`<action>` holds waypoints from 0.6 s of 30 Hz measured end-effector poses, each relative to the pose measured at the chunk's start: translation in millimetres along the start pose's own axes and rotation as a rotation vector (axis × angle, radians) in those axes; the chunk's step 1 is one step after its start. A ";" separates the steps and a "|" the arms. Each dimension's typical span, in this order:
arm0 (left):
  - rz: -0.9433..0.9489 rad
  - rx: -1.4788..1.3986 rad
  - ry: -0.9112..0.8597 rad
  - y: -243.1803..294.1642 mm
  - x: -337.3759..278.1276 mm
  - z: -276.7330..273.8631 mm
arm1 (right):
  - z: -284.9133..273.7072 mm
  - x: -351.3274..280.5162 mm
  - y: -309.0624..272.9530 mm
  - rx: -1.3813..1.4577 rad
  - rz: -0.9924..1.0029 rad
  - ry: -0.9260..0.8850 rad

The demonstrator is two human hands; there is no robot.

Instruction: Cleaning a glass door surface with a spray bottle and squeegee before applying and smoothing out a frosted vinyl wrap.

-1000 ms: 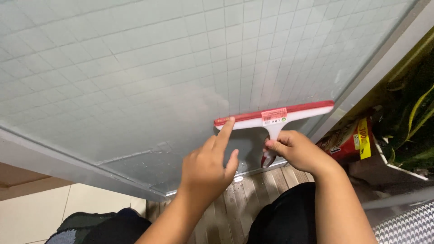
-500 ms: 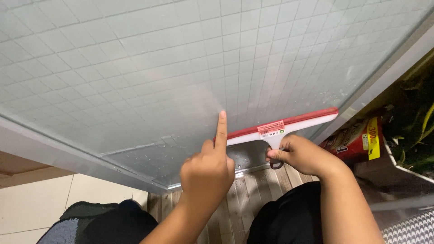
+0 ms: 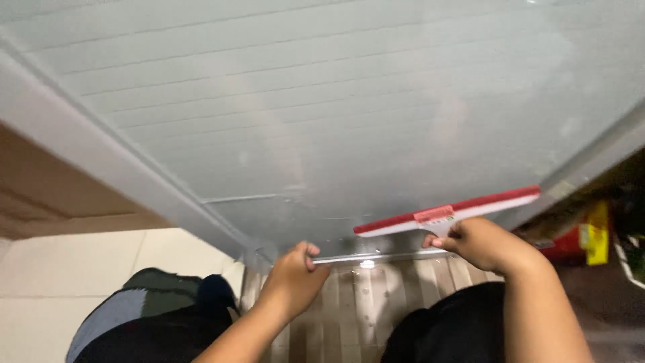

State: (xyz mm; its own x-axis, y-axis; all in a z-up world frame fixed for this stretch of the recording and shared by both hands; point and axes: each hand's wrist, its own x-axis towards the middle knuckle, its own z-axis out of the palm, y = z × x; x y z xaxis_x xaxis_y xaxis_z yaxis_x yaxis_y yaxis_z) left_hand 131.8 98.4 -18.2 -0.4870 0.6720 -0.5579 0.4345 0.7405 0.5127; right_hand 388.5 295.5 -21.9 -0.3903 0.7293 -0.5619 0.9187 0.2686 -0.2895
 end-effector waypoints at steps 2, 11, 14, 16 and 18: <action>-0.086 -0.012 -0.028 -36.8 17.7 -3.3 | -3.7 -10.8 -24.0 0.015 0.012 -0.027; -0.172 -0.366 0.039 -189.2 120.4 15.8 | 16.7 -15.9 -48.6 0.025 0.008 -0.107; -0.272 -0.552 -0.029 -183.3 116.5 13.3 | 33.0 5.0 -36.8 -0.016 -0.020 -0.087; -0.312 -0.604 -0.046 -186.8 122.2 20.3 | 37.8 5.1 -39.1 -0.021 -0.070 -0.081; -0.277 -1.003 0.047 -194.9 144.9 33.9 | 27.9 -12.8 -57.3 -0.067 0.089 -0.137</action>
State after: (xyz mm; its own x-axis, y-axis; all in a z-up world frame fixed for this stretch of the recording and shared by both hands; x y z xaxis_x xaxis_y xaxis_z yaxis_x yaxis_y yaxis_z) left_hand 2.3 51.7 -221.2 -0.5118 0.4622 -0.7241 -0.5158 0.5088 0.6893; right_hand 339.2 253.2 -19.8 -0.3080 0.6609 -0.6843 0.9500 0.2518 -0.1844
